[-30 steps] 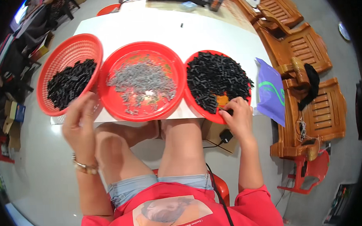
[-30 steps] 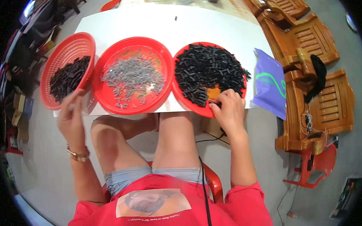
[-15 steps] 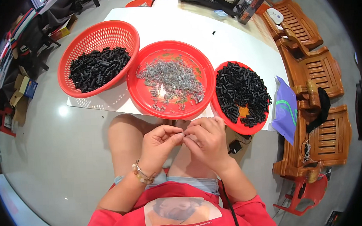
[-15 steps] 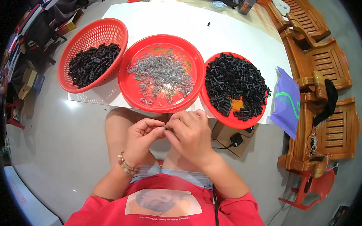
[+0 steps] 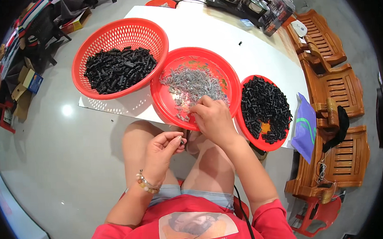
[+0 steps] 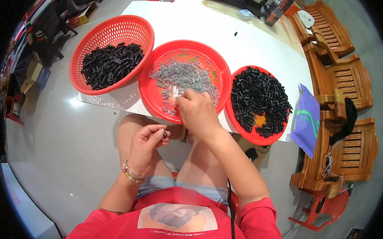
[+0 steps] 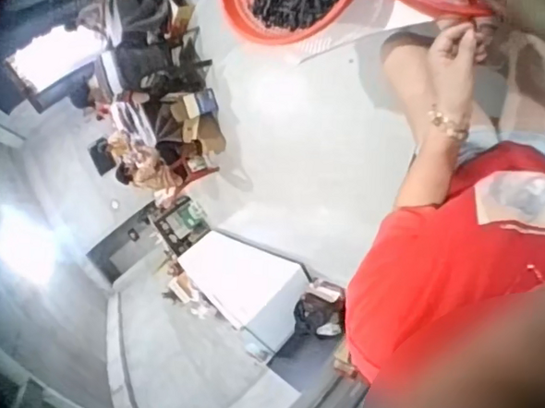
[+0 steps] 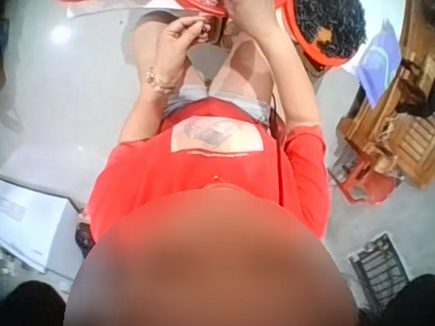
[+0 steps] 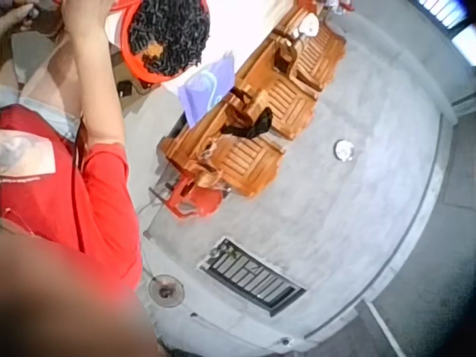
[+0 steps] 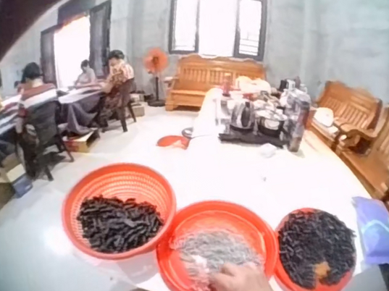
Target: Assembling small plastic components by manually inserting metal springs or pins into them.
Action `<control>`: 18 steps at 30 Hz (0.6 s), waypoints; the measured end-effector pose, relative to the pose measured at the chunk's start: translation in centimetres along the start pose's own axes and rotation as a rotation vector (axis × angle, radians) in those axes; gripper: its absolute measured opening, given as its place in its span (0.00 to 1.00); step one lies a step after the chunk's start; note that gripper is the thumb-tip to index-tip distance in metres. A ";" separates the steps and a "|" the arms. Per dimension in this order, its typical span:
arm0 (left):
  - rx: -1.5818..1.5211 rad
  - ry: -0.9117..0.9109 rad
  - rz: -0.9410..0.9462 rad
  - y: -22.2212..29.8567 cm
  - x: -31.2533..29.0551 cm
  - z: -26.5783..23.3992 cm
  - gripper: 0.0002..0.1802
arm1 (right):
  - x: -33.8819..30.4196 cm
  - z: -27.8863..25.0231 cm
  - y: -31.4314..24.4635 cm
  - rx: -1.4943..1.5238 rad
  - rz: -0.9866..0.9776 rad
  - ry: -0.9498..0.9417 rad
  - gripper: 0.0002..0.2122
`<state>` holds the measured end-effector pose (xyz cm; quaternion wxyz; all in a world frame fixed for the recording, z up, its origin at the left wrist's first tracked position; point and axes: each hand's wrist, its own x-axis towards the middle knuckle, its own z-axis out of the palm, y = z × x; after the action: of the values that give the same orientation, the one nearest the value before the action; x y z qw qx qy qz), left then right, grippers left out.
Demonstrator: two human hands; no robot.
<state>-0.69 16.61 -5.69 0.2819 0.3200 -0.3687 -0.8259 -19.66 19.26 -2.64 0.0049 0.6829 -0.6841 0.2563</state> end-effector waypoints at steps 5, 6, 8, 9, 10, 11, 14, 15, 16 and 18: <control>0.017 0.044 -0.010 0.1 0.0 -0.8 0.10 | 0.1 -0.2 -0.6 -0.035 0.041 -0.049 0.05; 0.012 0.044 -0.010 0.0 0.1 -0.9 0.10 | 0.2 -0.1 -0.6 -0.038 0.040 -0.053 0.05; 0.015 0.040 -0.014 -0.1 0.3 -1.0 0.10 | 0.4 0.1 -0.5 -0.046 0.060 -0.015 0.06; 0.013 0.040 -0.014 0.0 0.4 -1.0 0.10 | 0.5 0.1 -0.5 -0.048 0.059 -0.016 0.06; 0.016 0.037 -0.020 0.0 0.4 -1.0 0.10 | 0.7 0.0 -0.6 -0.055 0.045 -0.020 0.05; 0.019 0.035 -0.026 0.1 0.4 -1.0 0.10 | 0.8 0.0 -0.7 -0.062 0.031 -0.024 0.05; 0.011 0.050 -0.005 -0.1 0.4 -1.1 0.10 | 1.3 0.4 -0.6 -0.070 -0.014 -0.017 0.03; 0.011 0.049 -0.007 -0.1 0.5 -1.1 0.10 | 1.4 0.5 -0.5 -0.070 -0.012 -0.017 0.03; 0.006 0.057 -0.010 -0.1 0.5 -1.1 0.10 | 1.5 0.7 -0.3 -0.116 -0.032 -0.049 0.02; 0.003 0.063 -0.015 -0.1 0.5 -1.1 0.10 | 1.7 0.9 0.0 -0.161 -0.049 -0.079 0.02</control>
<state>-0.23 15.80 -6.48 0.2869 0.3490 -0.3584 -0.8170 -19.43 17.38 -2.81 0.0392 0.7064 -0.6852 0.1731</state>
